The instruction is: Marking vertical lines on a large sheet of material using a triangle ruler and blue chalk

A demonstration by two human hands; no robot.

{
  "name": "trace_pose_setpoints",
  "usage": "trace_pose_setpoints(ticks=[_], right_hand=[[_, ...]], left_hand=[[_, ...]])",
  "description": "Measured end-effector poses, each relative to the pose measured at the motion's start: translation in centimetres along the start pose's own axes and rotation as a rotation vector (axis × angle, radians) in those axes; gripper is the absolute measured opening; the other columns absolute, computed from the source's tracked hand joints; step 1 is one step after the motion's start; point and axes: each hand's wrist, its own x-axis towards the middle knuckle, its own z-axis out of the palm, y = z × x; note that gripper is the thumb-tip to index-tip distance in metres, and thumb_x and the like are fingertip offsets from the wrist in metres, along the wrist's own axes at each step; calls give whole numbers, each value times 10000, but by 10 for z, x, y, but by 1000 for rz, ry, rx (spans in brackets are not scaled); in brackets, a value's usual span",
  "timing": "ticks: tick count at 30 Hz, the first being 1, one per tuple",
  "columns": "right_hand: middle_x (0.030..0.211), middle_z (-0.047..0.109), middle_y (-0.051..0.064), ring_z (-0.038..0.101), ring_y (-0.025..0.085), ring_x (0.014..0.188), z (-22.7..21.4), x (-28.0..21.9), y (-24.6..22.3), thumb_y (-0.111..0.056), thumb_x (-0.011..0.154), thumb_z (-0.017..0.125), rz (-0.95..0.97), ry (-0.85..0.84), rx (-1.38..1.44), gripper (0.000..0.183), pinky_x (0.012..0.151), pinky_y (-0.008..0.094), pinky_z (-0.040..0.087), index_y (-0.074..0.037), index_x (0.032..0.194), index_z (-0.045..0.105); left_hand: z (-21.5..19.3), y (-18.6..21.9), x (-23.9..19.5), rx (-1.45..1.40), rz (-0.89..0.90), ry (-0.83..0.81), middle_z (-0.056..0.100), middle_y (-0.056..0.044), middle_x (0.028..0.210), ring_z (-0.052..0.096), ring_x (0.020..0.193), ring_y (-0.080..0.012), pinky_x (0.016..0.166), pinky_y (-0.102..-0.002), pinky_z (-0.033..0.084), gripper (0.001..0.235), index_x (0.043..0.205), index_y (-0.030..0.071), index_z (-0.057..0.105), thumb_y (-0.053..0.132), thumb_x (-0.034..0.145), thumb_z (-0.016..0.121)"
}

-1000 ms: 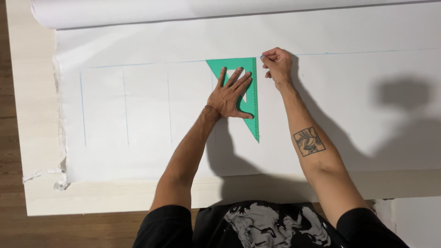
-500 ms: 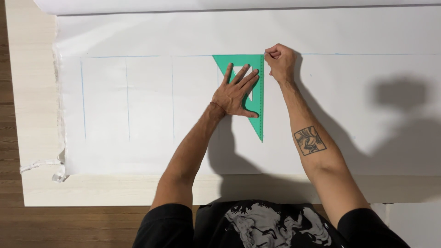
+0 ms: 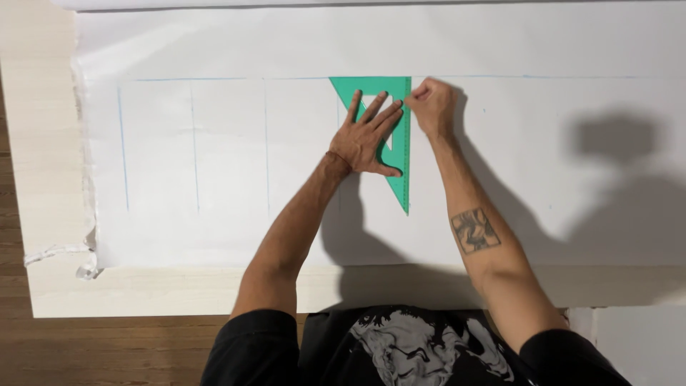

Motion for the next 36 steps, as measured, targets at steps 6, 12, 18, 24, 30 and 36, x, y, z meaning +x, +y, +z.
trace_pose_setpoints(ticks=[6, 12, 18, 24, 30, 36], right_hand=[[707, 707, 42, 734, 297, 714, -54, -152, -15, -310, 826, 940, -75, -116, -185, 224, 712, 386, 563, -230, 780, 736], [871, 822, 139, 853, 333, 915, -56, -263, 5, -172, 836, 914, 324, -224, 54, 111, 828, 433, 669, -155, 927, 853], [874, 806, 177, 842, 349, 890, -53, -258, -5, -107, 857, 920, 297, -135, 121, 128, 791, 441, 674, -117, 982, 895], [795, 689, 237, 751, 439, 815, -20, -159, 18, -229, 965, 888, 55, -5, -52, 218, 789, 529, 590, -82, 873, 758], [754, 736, 143, 773, 405, 807, -7, -8, -14, -236, 950, 917, -216, 103, -117, 178, 758, 491, 601, -149, 865, 787], [673, 749, 50, 588, 150, 425, 1, 44, -24, -40, 957, 807, 208, -94, 312, 83, 322, 299, 421, -106, 926, 848]], left_hand=[[1, -1, -1, -28, 2, -39, 326, 77, 1947, 165, 1825, -279, 1480, -695, -52, 1525, 1855, 233, 380, 1274, 748, 247], [0, 1, -3, -25, -13, -58, 318, 81, 1950, 159, 1826, -278, 1484, -694, -62, 1491, 1865, 237, 351, 1255, 777, 309], [2, 0, -4, -29, -2, -49, 326, 72, 1948, 153, 1826, -283, 1477, -699, -71, 1520, 1862, 230, 362, 1273, 758, 284], [3, -1, -2, -44, 11, 6, 333, 61, 1942, 170, 1821, -283, 1481, -708, -54, 1508, 1844, 217, 394, 1268, 770, 257], [8, 1, -1, -4, 27, 75, 407, 33, 1915, 232, 1806, -287, 1469, -717, -2, 1532, 1811, 195, 458, 1272, 754, 194], [15, -9, 0, -61, 121, 47, 323, -59, 1943, 137, 1808, -382, 1394, -820, -34, 1587, 1850, 57, 386, 1227, 785, 278]])
